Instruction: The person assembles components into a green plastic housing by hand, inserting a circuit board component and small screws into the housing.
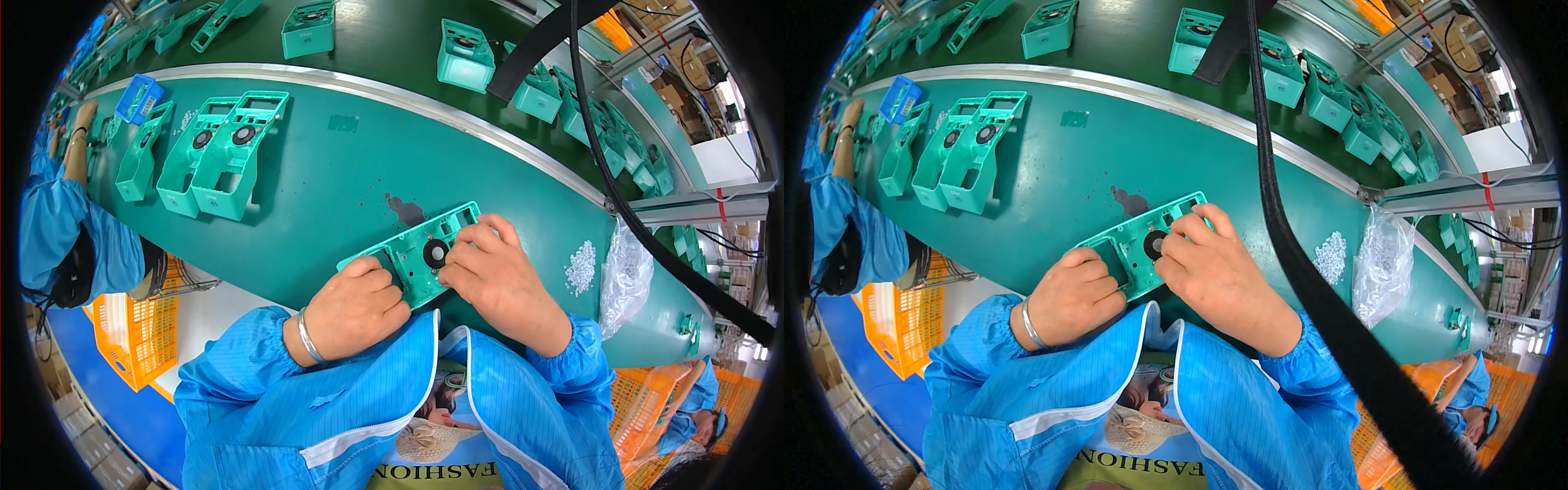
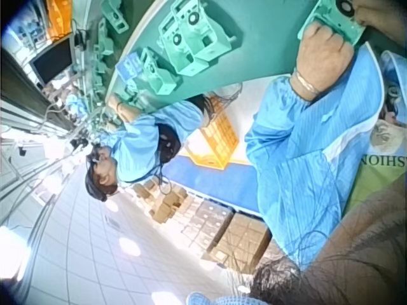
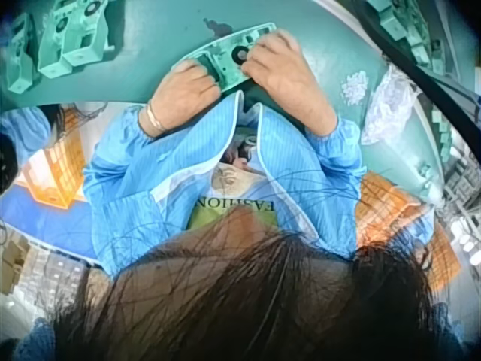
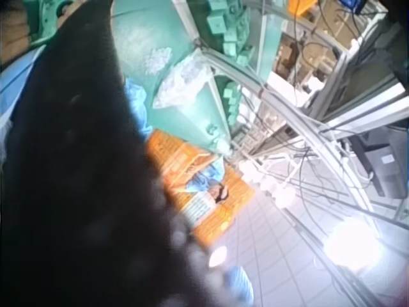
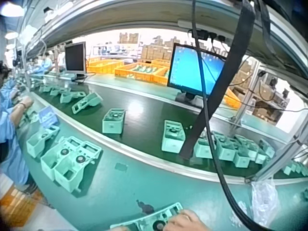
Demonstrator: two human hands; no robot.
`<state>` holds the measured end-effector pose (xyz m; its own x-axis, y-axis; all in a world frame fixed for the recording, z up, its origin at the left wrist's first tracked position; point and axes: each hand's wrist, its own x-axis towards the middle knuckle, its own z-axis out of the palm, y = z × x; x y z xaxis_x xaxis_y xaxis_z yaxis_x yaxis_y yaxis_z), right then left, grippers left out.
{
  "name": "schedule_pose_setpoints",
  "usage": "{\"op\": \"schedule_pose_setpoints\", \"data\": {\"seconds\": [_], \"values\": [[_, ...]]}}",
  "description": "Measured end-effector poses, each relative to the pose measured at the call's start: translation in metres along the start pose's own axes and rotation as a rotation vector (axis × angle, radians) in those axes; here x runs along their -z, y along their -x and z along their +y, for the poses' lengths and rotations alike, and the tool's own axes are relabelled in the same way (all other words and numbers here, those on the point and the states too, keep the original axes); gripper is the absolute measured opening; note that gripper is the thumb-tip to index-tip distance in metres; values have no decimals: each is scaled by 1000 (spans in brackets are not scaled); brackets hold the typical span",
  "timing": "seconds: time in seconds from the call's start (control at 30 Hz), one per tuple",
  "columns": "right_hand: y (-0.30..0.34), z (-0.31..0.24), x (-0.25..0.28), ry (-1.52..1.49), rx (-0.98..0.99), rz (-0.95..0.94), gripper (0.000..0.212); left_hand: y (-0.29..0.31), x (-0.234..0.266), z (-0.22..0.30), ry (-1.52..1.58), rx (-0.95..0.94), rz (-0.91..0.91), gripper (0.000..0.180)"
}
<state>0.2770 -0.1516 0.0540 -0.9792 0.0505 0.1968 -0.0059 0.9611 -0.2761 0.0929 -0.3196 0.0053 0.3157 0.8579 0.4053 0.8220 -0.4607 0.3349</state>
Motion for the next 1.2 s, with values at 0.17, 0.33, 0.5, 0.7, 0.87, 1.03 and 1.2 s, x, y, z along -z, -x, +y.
{"op": "schedule_pose_setpoints", "data": {"seconds": [0.17,0.33,0.5,0.7,0.87,1.03,1.2], "values": [[-2,4,-1,-49,6,3,14,0,0,1,-9,7,-1,8],[-2,12,-4,-161,3,2,11,-1,1,1,-9,3,-1,8],[-5,14,-3,-210,30,-9,11,-1,0,0,-7,6,0,9],[-5,14,1,-194,29,-47,9,-3,1,1,-1,7,2,9],[-4,7,4,-163,35,-33,12,-1,1,4,0,6,7,9],[-4,2,7,-105,25,-31,13,0,1,4,12,18,-23,11],[-9,1,10,-3,64,-92,14,-2,1,2,5,13,-15,11]]}}
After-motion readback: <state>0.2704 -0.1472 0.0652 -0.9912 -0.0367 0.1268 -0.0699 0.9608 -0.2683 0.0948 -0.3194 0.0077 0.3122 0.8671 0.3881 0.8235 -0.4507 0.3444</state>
